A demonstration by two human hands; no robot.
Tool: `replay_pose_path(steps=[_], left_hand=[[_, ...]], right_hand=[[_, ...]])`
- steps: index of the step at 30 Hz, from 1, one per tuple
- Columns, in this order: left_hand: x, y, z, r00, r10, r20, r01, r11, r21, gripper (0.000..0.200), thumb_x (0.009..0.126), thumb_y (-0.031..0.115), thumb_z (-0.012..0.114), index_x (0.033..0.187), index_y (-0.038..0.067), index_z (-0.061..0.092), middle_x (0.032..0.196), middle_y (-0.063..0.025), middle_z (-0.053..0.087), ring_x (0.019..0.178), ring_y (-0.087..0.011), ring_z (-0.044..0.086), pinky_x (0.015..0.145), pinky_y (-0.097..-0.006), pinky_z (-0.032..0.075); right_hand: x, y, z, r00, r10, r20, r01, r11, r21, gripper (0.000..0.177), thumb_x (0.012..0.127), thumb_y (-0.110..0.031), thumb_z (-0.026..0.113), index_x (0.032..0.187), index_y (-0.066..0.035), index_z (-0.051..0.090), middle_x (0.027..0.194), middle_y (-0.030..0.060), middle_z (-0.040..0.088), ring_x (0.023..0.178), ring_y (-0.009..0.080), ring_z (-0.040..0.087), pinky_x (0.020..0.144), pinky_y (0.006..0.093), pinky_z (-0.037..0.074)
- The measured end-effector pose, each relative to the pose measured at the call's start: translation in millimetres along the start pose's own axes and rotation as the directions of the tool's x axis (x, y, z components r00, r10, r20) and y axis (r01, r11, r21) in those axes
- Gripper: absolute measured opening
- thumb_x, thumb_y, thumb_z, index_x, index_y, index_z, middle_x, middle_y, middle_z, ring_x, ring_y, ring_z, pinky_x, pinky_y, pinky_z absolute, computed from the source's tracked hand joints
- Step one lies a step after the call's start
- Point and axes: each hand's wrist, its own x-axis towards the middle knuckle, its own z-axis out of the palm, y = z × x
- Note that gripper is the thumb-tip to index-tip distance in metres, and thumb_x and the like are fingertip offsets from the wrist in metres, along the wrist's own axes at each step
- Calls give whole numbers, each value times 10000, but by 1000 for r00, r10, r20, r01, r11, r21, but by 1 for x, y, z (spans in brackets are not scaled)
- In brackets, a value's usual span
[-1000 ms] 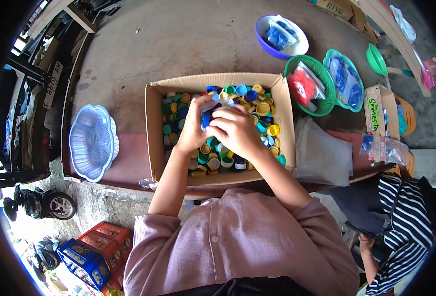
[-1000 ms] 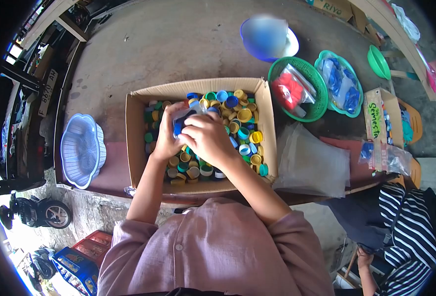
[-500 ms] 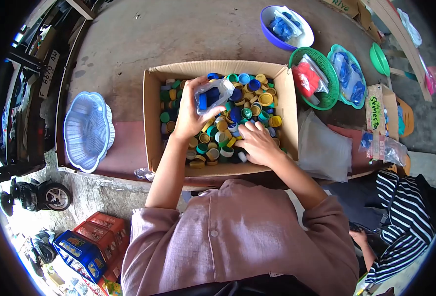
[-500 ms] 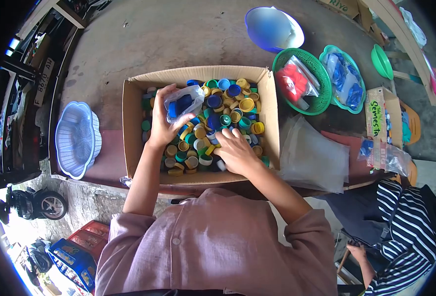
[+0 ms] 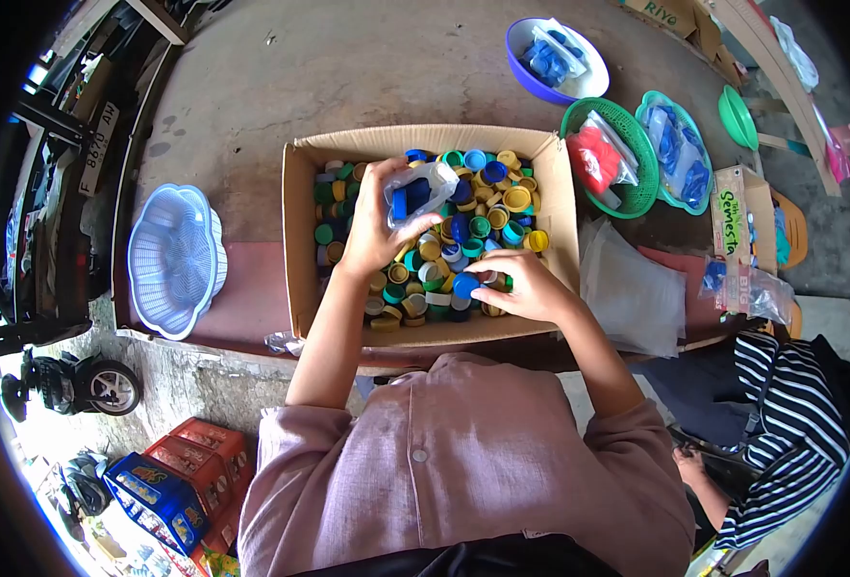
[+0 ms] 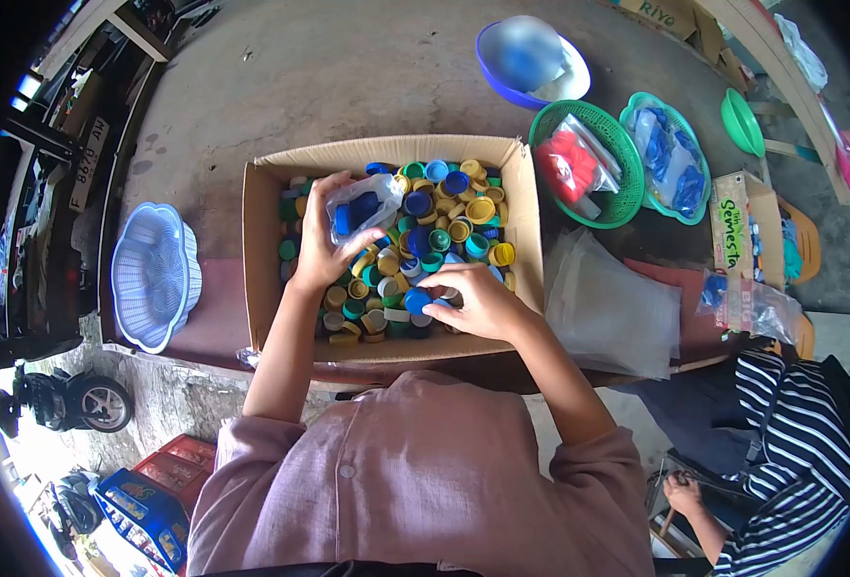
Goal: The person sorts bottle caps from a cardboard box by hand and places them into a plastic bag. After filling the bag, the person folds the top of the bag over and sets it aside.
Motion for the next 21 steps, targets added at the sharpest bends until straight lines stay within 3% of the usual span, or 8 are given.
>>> replay_pose_path(steps=[8,9,12,13,17,19,20,21], left_hand=[[1,3,-2,1000,0,0,0,1000,17,762,636,302,813,1192,-14,399,1103,-158,513,1029,-264,542,903,-365,431],[1,3,-2,1000,-1,1,1,999,32,759,638,302,812,1192,-13,400,1098,-158,511,1029,-264,541,903,-363,431],[1,3,-1,1000,-5,-4,5,1000,4,751,641,301,811,1187,-16,404,1089,-158,508,1030,-265,541,901,-360,431],[2,2,-1,1000,-1,-5,1,1000,2,751,641,301,811,1187,-16,404,1089,-158,508,1030,-265,541,901,-360,431],[2,0,0,1000,1,3,-1,1000,13,750,635,301,814,1181,-16,408,1083,-156,503,1030,-270,544,894,-361,436],[2,1,-1,1000,0,6,0,1000,15,753,633,303,814,1183,-13,408,1085,-154,502,1034,-268,543,894,-363,438],[3,1,-1,1000,0,3,0,1000,16,753,633,303,814,1183,-13,408,1085,-154,502,1034,-268,543,894,-363,438],[4,1,-1,1000,10,2,-10,1000,17,751,633,301,815,1181,-13,409,1085,-154,502,1033,-268,543,892,-362,440]], right_hand=[[7,-21,-21,987,47,-152,-32,995,98,281,706,-193,761,801,-10,571,862,73,584,774,179,570,668,289,436],[10,-8,-21,962,-96,-254,77,994,-83,295,680,-202,774,750,-11,560,849,89,574,759,220,571,670,316,439],[5,15,-28,909,27,-416,-183,922,-340,295,641,-170,781,676,-5,540,799,98,526,794,259,567,688,352,450],[5,23,-27,877,87,-472,-254,919,-301,295,635,-147,783,662,-2,527,850,102,512,798,263,559,698,355,452],[10,12,-14,830,-71,-553,-267,820,-506,405,579,-87,802,834,-44,491,926,98,474,795,254,546,683,355,462],[11,7,-2,908,-36,-417,-127,925,-357,342,575,-44,778,801,-63,522,916,84,485,830,257,538,716,374,450],[10,15,8,974,-11,-226,-52,961,-272,240,594,-57,747,727,-89,550,906,71,500,833,236,525,725,385,416],[9,13,20,990,-125,-70,77,875,-479,152,619,-107,722,687,-93,587,880,59,504,864,212,501,733,370,372]])
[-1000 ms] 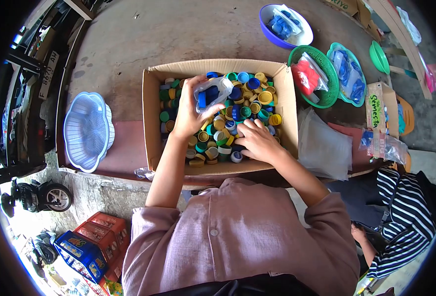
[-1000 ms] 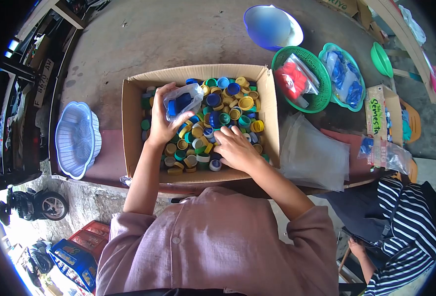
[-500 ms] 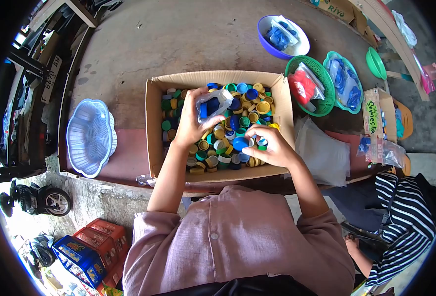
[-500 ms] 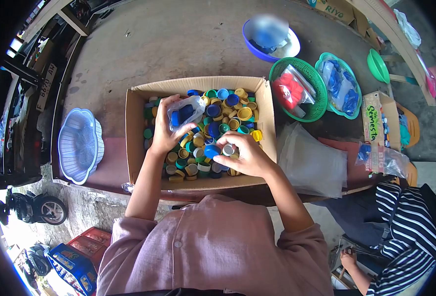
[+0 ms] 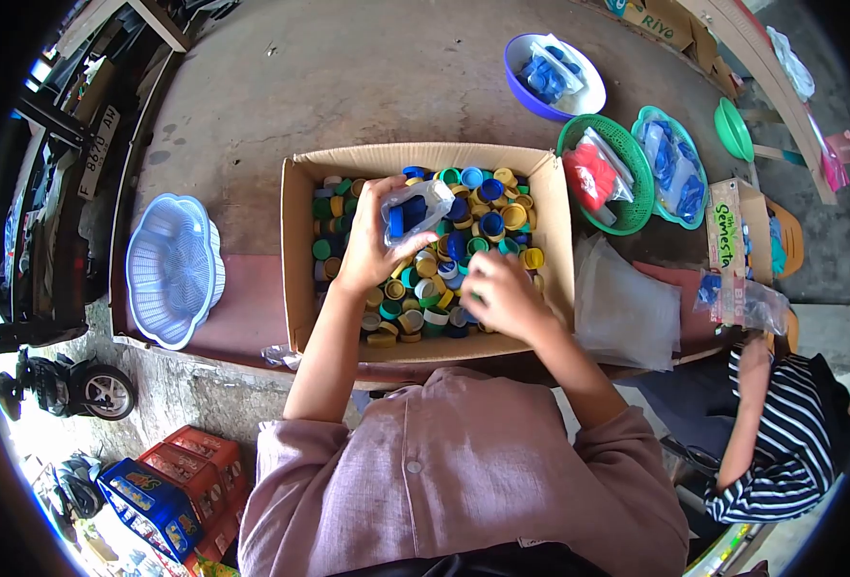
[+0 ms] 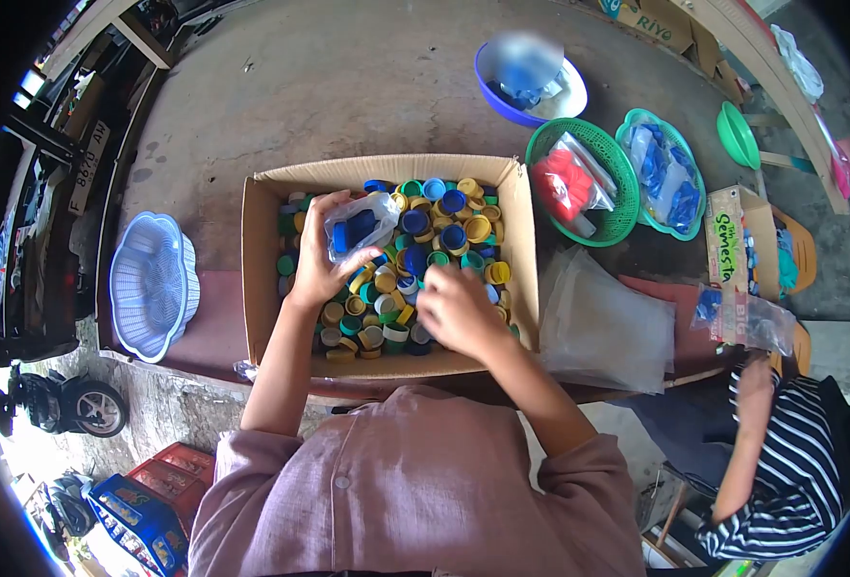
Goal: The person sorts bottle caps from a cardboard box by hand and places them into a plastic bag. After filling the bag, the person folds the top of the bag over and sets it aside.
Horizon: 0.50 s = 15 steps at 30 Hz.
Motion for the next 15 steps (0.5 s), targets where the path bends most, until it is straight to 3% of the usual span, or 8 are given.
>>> replay_pose_path(steps=[2,4,6,8,9,12,15], left_hand=[[-2,1,0,1000,-1,8,1,1000,0,749,632,300,815,1180,-14,411,1085,-153,502,1032,-267,543,889,-362,442],[-2,2,0,1000,2,-1,-2,1000,9,745,630,291,817,1178,-13,415,1086,-154,501,1031,-269,544,885,-363,446],[-3,2,0,1000,1,3,-1,1000,12,744,629,289,817,1178,-13,415,1087,-154,500,1032,-269,543,885,-363,446],[1,1,0,1000,10,6,-10,1000,13,743,629,286,817,1178,-13,416,1089,-154,499,1032,-268,543,886,-362,447],[1,1,1,1000,12,6,-12,1000,6,744,628,286,818,1180,-13,416,1089,-154,499,1033,-268,542,886,-363,447],[1,0,1,1000,21,7,-21,1000,-3,742,630,283,817,1179,-14,416,1084,-154,499,1028,-271,544,884,-362,447],[0,5,-2,1000,-7,4,7,1000,29,729,635,283,815,1172,-14,421,1077,-151,501,1025,-269,545,882,-359,442]], right_hand=[[-6,-10,7,994,58,96,-34,971,-235,145,620,-154,715,717,-91,628,872,61,491,890,199,480,724,340,344],[-1,-12,0,993,114,22,-101,941,-324,196,579,-140,726,752,-77,661,906,81,487,928,218,466,757,341,346],[-4,-8,-1,977,204,57,-178,937,-302,203,569,-133,726,754,-76,664,928,80,495,938,221,465,771,339,349],[-9,-4,8,985,158,71,-116,907,-405,356,522,-178,777,857,-102,680,916,52,475,935,210,455,765,340,346],[-6,-7,7,984,153,93,-100,901,-422,340,517,-179,779,836,-106,687,921,46,481,937,207,452,768,341,344],[-2,-7,4,980,160,116,-109,928,-358,320,507,-185,784,803,-107,690,912,38,487,932,200,453,776,338,343],[-4,-5,-3,991,130,-41,-135,980,-145,294,554,-228,731,812,-95,684,892,39,544,896,199,499,798,350,345]])
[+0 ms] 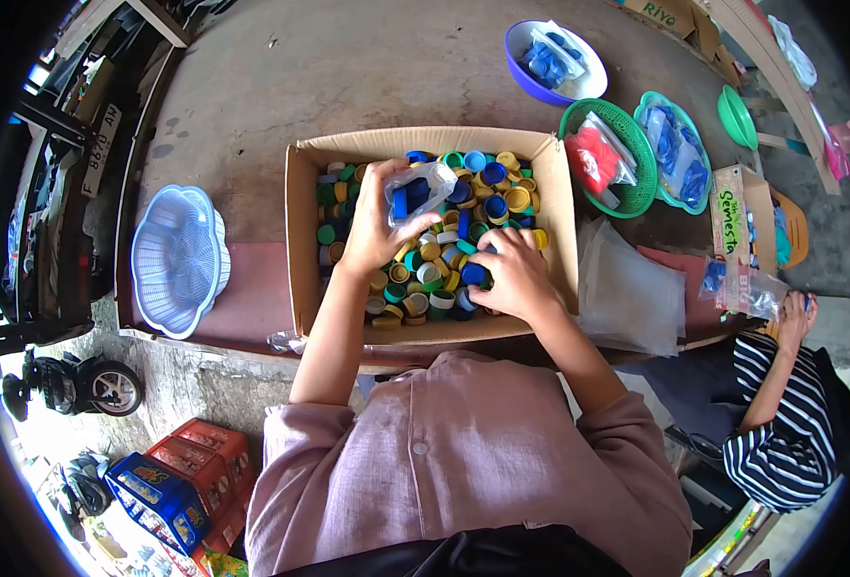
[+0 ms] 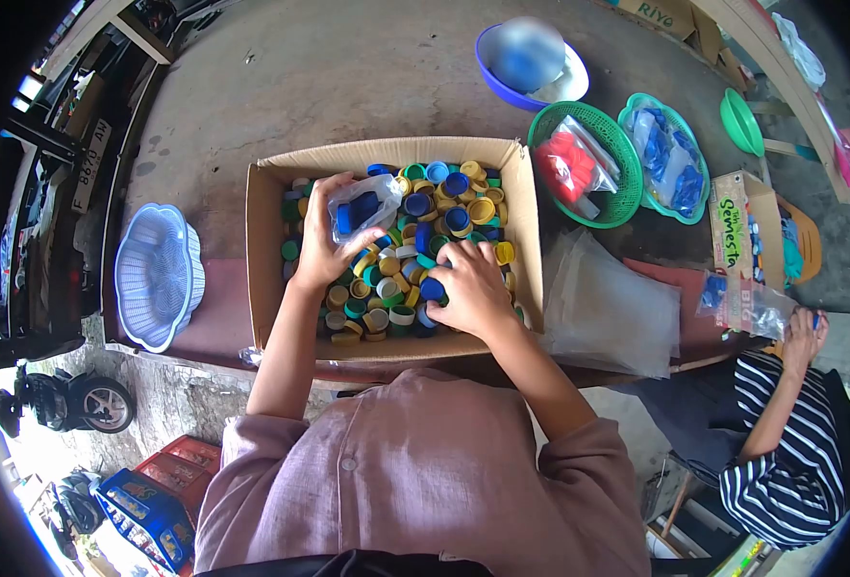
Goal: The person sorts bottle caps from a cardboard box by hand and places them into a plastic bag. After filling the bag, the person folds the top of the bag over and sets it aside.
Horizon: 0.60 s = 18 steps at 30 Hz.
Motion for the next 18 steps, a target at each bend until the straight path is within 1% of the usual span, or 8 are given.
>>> replay_pose_path(steps=[3,6,9,11,13,14,17,18], left_hand=[[0,-5,1,1000,29,-3,-29,1000,-9,735,631,290,817,1173,-12,421,1082,-151,502,1024,-264,545,885,-355,439],[-1,-1,2,1000,2,23,-1,1000,-31,781,594,324,833,1169,-10,424,1087,-147,509,1029,-266,540,892,-363,433],[1,-3,3,997,69,30,-69,998,-8,835,545,386,840,1164,2,432,1086,-150,511,1013,-271,528,886,-368,429],[0,-4,3,997,61,36,-61,998,9,830,545,398,835,1159,10,434,1086,-152,510,1005,-280,528,879,-372,432],[0,-2,3,998,59,31,-60,998,10,829,542,400,835,1156,15,434,1082,-153,509,999,-286,529,874,-375,434],[0,-1,3,997,71,29,-71,997,5,815,553,366,833,1165,14,425,1074,-159,504,996,-300,525,868,-387,434],[2,4,1,996,81,32,-82,997,10,803,559,335,834,1164,11,416,1057,-164,495,982,-320,517,861,-404,432],[2,3,1,995,89,37,-89,996,3,806,554,336,835,1163,11,418,1054,-164,496,976,-322,514,857,-405,428]], right_hand=[[0,-2,-6,992,-13,-123,21,998,61,361,581,-215,692,918,-87,664,865,58,601,802,207,562,806,352,364],[0,-7,-11,956,48,-288,44,952,303,356,607,-162,692,946,-67,639,780,80,613,705,248,582,700,346,428],[2,-11,-10,927,282,-247,-16,688,726,373,632,-104,689,994,-41,624,786,95,623,725,247,607,665,335,456],[7,-8,-15,930,295,-221,-34,664,747,388,626,-110,683,1001,-30,623,799,96,627,735,244,612,686,332,462],[13,-5,-18,964,145,-225,-12,863,504,398,623,-56,675,1016,-14,620,821,114,607,755,235,599,692,311,469],[13,-4,-17,951,116,-288,11,914,406,404,617,-58,673,1016,-11,625,858,123,598,772,232,591,693,317,469],[17,-6,-18,931,109,-347,65,890,452,425,605,-102,673,1019,-18,622,858,119,607,774,270,593,713,348,464],[20,-10,-20,932,158,-327,54,830,555,430,606,-74,677,1028,-16,620,853,113,609,747,244,595,696,333,470]])
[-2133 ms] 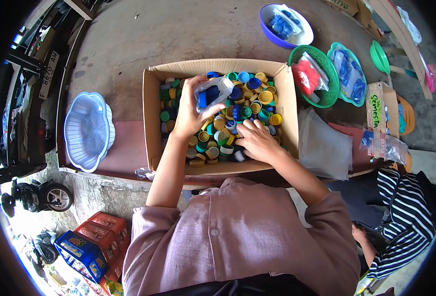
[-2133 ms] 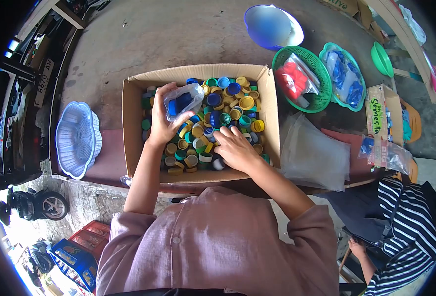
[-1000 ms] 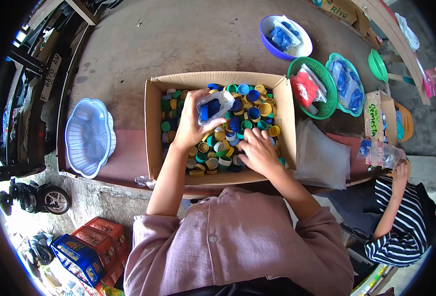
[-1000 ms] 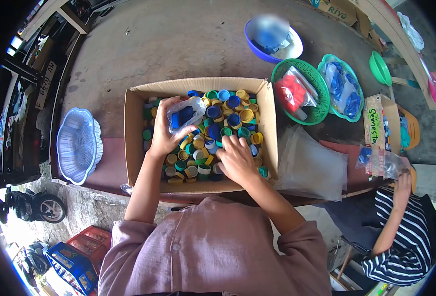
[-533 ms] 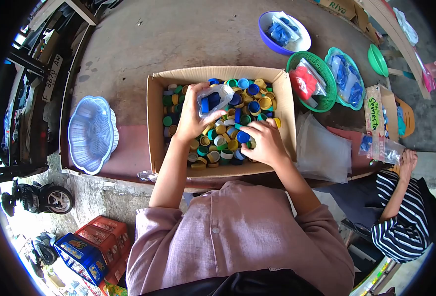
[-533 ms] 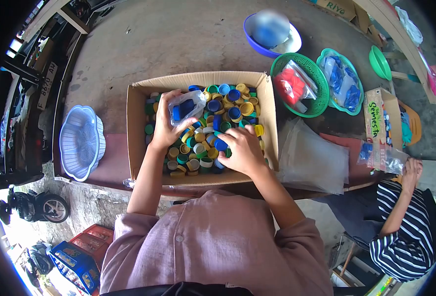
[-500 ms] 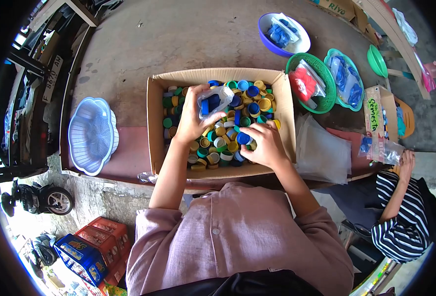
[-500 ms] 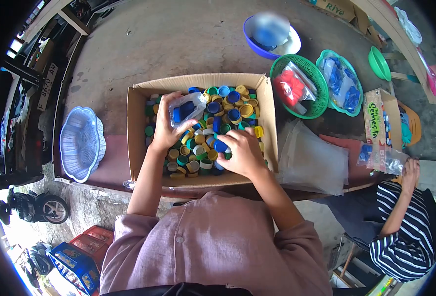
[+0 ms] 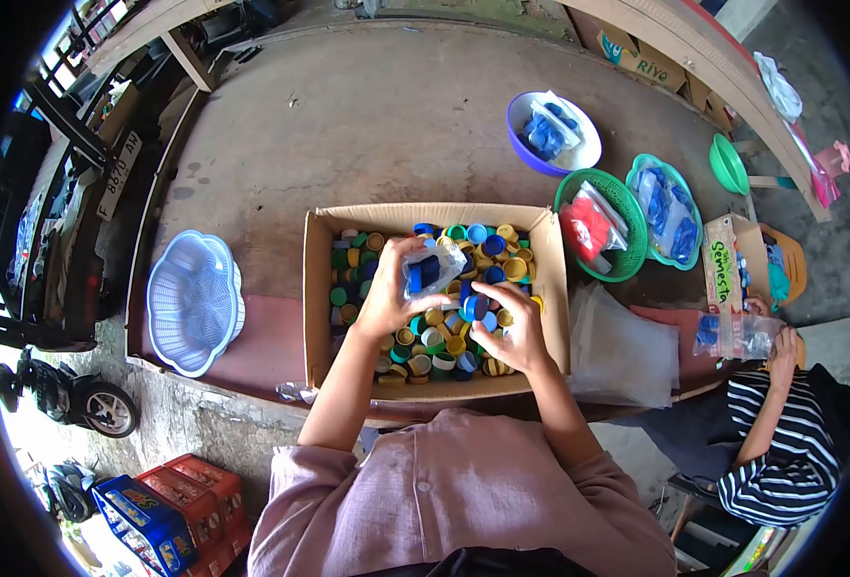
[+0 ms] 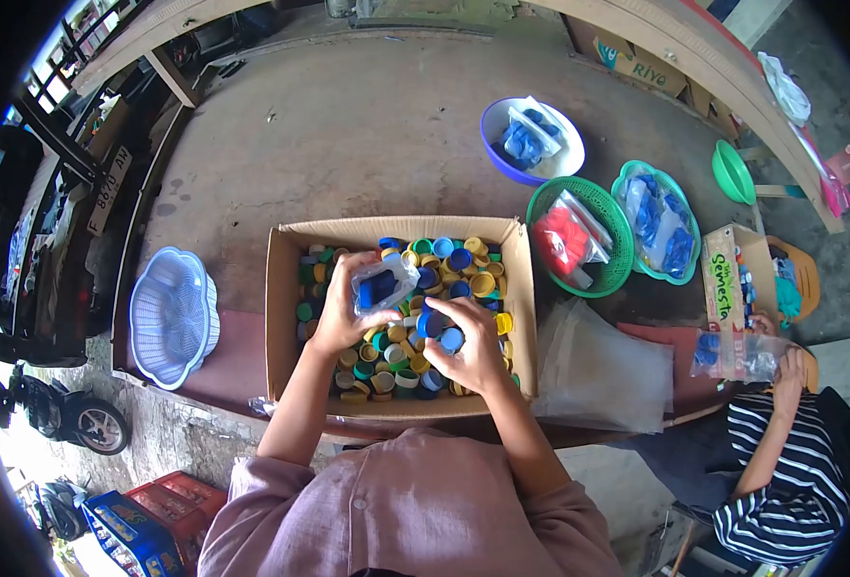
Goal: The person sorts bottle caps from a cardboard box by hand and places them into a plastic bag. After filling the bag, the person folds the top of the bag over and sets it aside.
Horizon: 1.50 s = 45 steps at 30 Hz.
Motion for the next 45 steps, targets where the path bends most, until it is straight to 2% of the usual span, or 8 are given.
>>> replay_pose_path(steps=[3,8,19,25,36,41,43,45], left_hand=[[0,-1,1,1000,2,10,-2,1000,-19,816,539,340,842,1159,14,424,1043,-166,499,959,-323,507,843,-404,420],[-3,-3,3,1000,-11,24,12,1000,-23,834,530,398,840,1156,19,440,1063,-150,500,970,-285,522,859,-374,423],[-5,-3,2,996,-38,82,41,998,-44,794,569,360,836,1165,24,434,1085,-146,493,1007,-291,514,878,-371,419],[-4,-3,2,994,-48,97,52,998,-39,788,585,366,827,1174,22,431,1100,-152,492,1015,-286,513,883,-376,417],[-2,0,-1,995,-62,74,66,996,-60,797,587,364,830,1176,16,420,1096,-154,492,1019,-286,518,888,-374,421],[0,2,-1,998,-32,52,37,994,-105,774,584,293,837,1173,15,420,1053,-171,501,974,-311,509,864,-396,416],[-1,0,0,998,-19,53,25,994,-109,766,585,281,835,1173,15,422,1062,-168,505,966,-311,512,856,-396,420],[-7,-7,2,982,171,82,-174,984,29,750,584,251,828,1174,23,426,1077,-159,514,959,-319,514,843,-402,424]], right_hand=[[4,-3,8,1000,20,-18,-18,993,119,383,658,-33,674,1035,-7,616,834,111,630,710,181,611,660,285,488],[7,-3,15,997,74,-36,-70,991,113,378,662,-38,685,1033,-5,620,863,125,642,752,194,628,686,288,497],[4,1,13,979,-202,-9,196,960,-198,399,684,-61,663,1077,-60,597,1013,105,618,881,268,601,795,353,486],[0,-2,14,977,-214,22,213,945,-248,389,708,-85,652,1092,-63,590,1030,91,614,908,260,595,826,361,477],[2,-9,-4,974,-225,2,225,974,-11,366,612,-148,615,964,-48,618,854,100,613,736,258,574,718,348,436],[17,-19,9,954,-221,-202,198,972,-129,348,635,-162,729,934,-8,641,1029,133,555,944,268,564,798,350,461],[31,-15,23,967,-220,-125,197,965,-171,327,660,-169,745,928,-15,641,1081,147,543,986,302,551,865,373,437],[33,6,43,999,-35,38,40,991,-131,275,698,-199,725,901,-28,650,1033,157,575,1034,335,511,883,400,414]])
